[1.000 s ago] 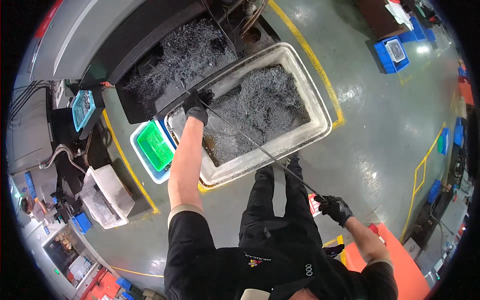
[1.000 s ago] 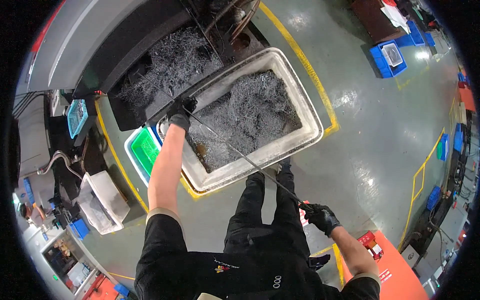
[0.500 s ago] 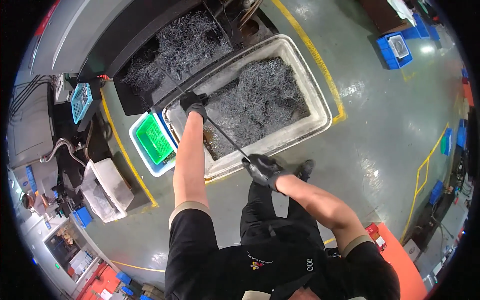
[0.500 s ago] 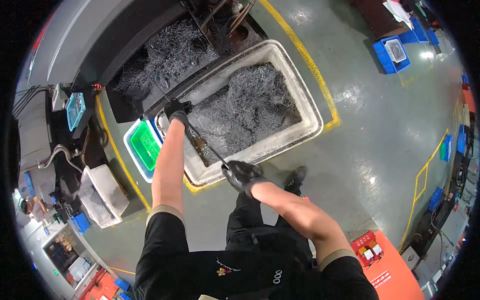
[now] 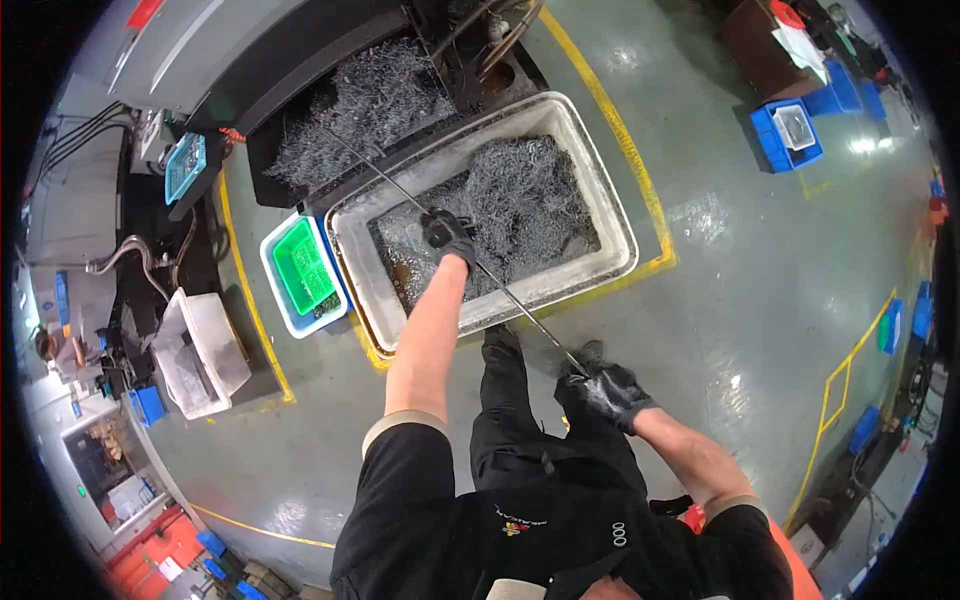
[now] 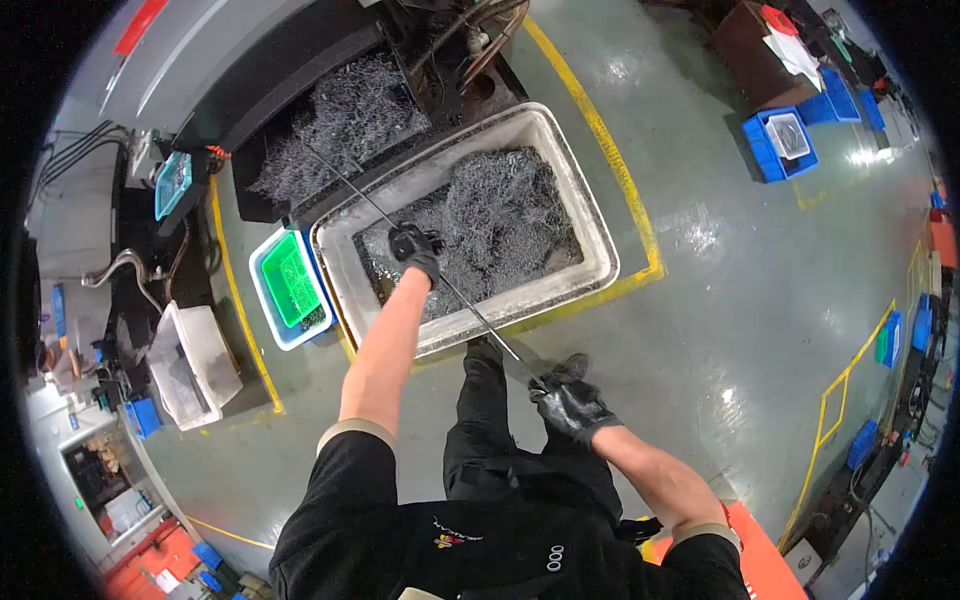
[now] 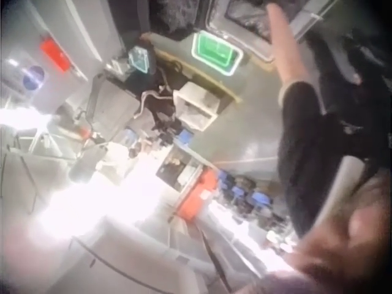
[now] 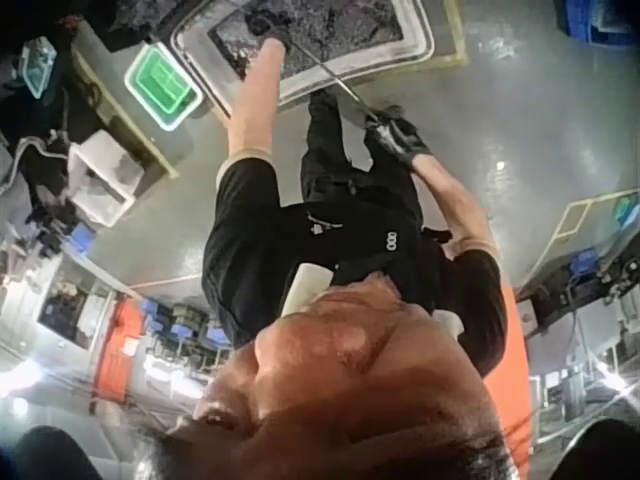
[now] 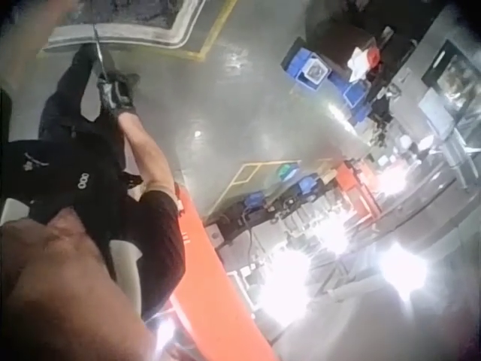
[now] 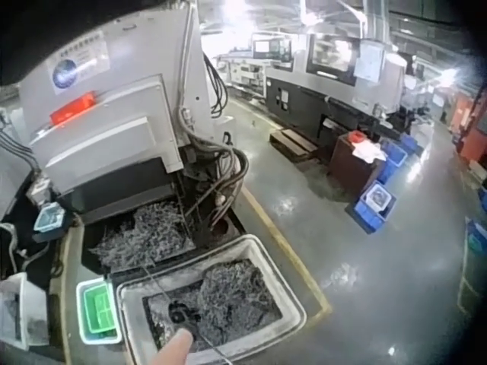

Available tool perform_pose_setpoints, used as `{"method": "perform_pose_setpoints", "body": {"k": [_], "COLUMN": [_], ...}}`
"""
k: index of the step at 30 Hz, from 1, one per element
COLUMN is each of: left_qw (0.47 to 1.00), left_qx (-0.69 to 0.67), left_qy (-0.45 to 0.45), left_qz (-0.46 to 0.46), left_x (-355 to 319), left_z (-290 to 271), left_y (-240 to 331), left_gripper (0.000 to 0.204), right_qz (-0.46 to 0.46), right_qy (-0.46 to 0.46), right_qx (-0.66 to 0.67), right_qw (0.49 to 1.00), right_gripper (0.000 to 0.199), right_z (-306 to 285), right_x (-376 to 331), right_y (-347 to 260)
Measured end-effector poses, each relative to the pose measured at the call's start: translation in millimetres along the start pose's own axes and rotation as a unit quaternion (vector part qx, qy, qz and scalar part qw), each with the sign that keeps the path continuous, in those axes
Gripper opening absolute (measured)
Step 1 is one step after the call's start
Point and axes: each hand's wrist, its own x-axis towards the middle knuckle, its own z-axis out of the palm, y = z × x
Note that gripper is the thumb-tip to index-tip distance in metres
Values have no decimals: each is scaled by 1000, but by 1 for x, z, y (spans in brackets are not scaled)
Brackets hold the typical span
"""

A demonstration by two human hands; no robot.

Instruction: The person uses a long-handled rake to pull metal shavings from a machine chute into a large white bin. They repeatedly rake the debris forward, occasionally using their gloved hands to clear the chute opening and organize the pile.

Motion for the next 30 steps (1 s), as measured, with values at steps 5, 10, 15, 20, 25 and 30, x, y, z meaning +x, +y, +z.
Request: {"method": "perform_pose_setpoints", "body": {"k": [5,10,15,20,25,30], "left_qw": [907,908,908,903,892,940], "left_qx": [-369,-391,-350,-369,-346,-258], "left_qy": [-55,-36,-107,-94,-193,-178], "left_qz": [-196,-148,-207,-200,-217,-138], "left_x": [-106,-153,-218,-139,-77,-53], "left_z": [-38,-75,-92,-113,-83,-49], "left_y": [69,42,101,88,162,86], "left_gripper": [17,18,38,35,26,34], "right_qz": [1,-154,-50,-61,-110,78], "right_qy": [-10,13,23,40,141,52], "right_qx": [-12,-121,-120,-174,-31,34], "right_qw": [1000,981,991,982,983,995], "right_gripper": [30,24,24,24,23,23], "right_z": [-30,-27,-32,-15,-4,-17], "right_x": [-63,-117,-136,-89,-57,-67], "right_y": [16,75,100,57,0,-60]}}
